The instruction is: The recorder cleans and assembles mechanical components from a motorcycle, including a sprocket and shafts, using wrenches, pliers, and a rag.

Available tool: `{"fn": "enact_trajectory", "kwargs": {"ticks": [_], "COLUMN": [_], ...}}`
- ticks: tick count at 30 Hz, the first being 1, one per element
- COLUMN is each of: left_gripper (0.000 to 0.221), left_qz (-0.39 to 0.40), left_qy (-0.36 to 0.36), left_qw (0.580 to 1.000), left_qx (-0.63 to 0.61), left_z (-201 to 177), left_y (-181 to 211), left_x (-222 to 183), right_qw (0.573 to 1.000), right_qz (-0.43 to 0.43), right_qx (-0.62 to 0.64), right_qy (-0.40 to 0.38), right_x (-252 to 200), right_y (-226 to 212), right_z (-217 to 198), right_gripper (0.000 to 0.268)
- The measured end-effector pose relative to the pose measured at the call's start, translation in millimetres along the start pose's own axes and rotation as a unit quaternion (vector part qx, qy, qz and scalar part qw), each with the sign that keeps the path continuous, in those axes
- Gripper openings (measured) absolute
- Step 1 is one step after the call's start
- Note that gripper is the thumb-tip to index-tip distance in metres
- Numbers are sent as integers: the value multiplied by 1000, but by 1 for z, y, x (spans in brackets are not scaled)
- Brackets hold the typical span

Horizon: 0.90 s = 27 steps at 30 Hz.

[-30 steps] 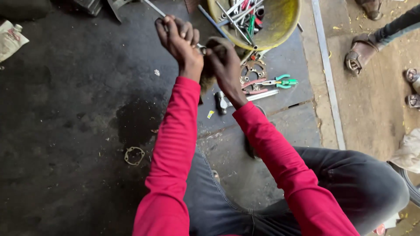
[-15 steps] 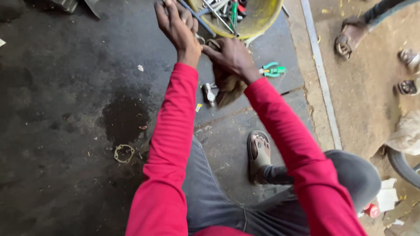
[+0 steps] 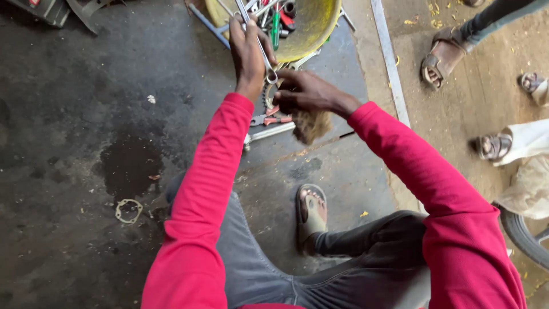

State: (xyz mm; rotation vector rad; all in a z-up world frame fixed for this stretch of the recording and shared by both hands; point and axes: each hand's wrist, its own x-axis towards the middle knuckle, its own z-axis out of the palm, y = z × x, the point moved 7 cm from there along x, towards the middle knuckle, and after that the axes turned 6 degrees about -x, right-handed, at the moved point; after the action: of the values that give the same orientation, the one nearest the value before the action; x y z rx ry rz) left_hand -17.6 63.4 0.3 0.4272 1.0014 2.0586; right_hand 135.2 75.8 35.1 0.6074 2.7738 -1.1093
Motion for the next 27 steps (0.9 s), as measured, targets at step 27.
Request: {"fn": "enact_trajectory", "kwargs": {"ticks": [27], "left_gripper": [26], "left_qz": [-17], "left_qy": [55], "left_qw": [667], "left_qx": [743], "left_z": [-8], "left_y": [41], "left_x": [50], "right_qw": [985], "right_qz": [36], "right_qx": [-125], "right_qy": [111], "right_x": [29], "right_y": [128], "right_z": [-41], "right_gripper": [18]}}
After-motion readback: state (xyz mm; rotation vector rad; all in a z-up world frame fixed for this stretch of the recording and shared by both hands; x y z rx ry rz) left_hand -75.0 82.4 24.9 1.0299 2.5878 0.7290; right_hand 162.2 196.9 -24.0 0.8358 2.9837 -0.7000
